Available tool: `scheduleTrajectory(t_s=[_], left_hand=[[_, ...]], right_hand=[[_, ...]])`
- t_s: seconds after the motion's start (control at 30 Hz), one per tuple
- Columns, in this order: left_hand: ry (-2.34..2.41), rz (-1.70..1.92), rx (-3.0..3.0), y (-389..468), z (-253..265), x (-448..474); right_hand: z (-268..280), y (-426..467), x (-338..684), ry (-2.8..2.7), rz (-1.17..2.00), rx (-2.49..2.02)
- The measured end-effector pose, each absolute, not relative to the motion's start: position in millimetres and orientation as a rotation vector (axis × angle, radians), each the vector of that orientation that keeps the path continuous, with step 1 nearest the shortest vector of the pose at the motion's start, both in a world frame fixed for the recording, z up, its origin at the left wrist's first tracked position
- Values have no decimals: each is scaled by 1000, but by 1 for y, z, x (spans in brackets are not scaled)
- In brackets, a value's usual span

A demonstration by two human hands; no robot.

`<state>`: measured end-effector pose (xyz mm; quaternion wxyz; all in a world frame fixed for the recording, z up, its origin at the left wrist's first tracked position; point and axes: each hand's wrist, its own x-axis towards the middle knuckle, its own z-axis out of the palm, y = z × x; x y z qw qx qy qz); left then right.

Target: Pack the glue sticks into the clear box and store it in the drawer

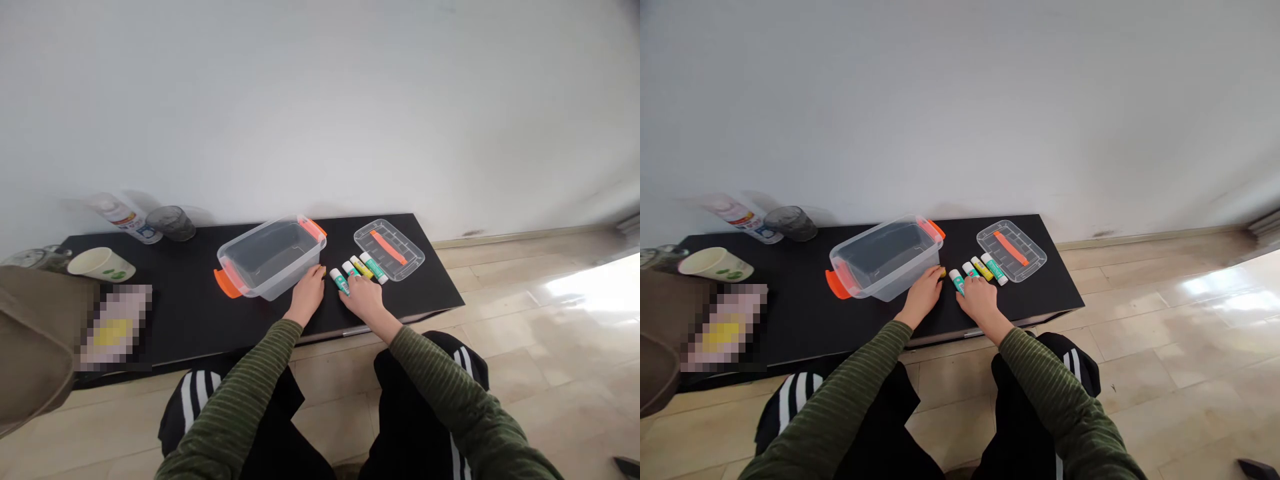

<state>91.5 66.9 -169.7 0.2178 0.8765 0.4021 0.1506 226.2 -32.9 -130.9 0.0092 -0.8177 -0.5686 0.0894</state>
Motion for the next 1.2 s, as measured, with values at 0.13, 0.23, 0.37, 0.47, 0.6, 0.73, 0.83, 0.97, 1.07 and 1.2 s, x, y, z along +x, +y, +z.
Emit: scheduleTrajectory(t_s=[0.13,0.23,0.37,0.47,0.6,0.73,0.83,0.97,1.07,1.2], left_hand=[[1142,337,2502,65,-169,90],[1152,304,2531,61,-165,89],[1141,269,2497,56,-163,89],[1116,238,2474,51,-161,90],[1089,215,2476,45,-158,89],[1052,230,2467,42,-155,87],[1028,281,2414,44,-158,86],[981,392,2185,52,-166,86],[1006,444,1823,61,-173,88],[968,572,1277,66,-172,88]], right_hand=[[-133,-31,224,-1788,224,-2555],[-133,-29,231,-1791,198,-2517],[-130,-24,256,-1696,109,-2526],[-131,-19,278,-1609,104,-2617],[-136,-15,290,-1583,230,-2680],[-139,-13,288,-1560,311,-2702],[-139,-12,286,-1568,321,-2706],[-137,-14,286,-1589,215,-2661],[-131,-20,285,-1555,152,-2583],[-123,-36,279,-1482,268,-2456]])
